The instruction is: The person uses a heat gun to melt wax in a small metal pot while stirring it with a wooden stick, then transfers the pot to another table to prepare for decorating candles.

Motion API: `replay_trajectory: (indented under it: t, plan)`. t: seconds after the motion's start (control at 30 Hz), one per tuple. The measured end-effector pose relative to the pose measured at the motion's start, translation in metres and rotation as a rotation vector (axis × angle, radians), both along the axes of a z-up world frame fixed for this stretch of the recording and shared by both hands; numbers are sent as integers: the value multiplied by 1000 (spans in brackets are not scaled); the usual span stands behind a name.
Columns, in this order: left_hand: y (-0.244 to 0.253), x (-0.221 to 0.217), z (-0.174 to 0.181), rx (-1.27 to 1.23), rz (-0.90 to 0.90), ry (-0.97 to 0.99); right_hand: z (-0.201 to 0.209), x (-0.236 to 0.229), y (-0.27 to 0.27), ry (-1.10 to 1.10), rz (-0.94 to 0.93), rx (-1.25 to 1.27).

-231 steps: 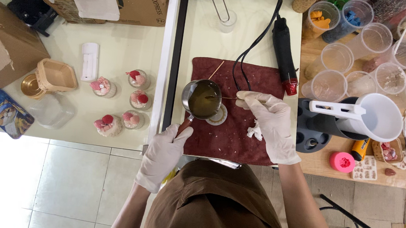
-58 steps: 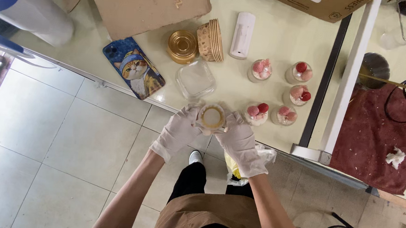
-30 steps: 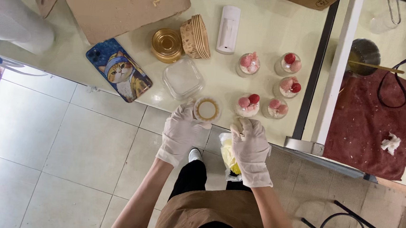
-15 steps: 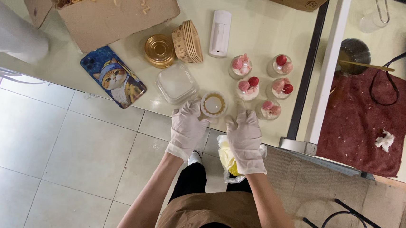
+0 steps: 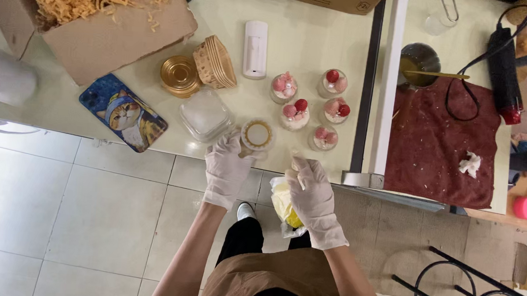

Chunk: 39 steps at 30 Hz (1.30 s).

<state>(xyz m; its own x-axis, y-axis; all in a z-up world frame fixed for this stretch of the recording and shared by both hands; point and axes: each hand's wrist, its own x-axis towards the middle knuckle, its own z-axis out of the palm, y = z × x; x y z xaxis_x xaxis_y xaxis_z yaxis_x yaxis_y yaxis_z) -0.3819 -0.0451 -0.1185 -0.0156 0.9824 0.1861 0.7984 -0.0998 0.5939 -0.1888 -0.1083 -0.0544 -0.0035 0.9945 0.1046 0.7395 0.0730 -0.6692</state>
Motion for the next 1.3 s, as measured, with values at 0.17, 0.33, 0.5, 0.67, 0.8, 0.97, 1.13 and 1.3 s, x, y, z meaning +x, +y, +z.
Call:
replay_trajectory:
  t: [0.17,0.33,0.5,0.67,0.8,0.97,1.13,1.3]
  plan:
    - [-28,-10,46,65,-3,-249,39,11,-18,-15,18,5]
    - [-57,22,105,-74,168,-502,85,42,-32,144,-230,-303]
    - [-44,86,151,55,-1,-396,114,111,-17,678,-448,-93]
    - [-17,195,183,-228,-279,-549,135,187,8,707,-547,-106]
    - [32,294,168,-182,-321,-188,131,244,16,665,-590,-223]
    - [95,364,108,-46,-82,-5,95,321,39,656,-373,-239]
    - [115,367,95,-728,108,-494,79,364,57,801,-256,-247]
    - [92,365,129,-595,143,-740,114,365,71,789,-396,-322]
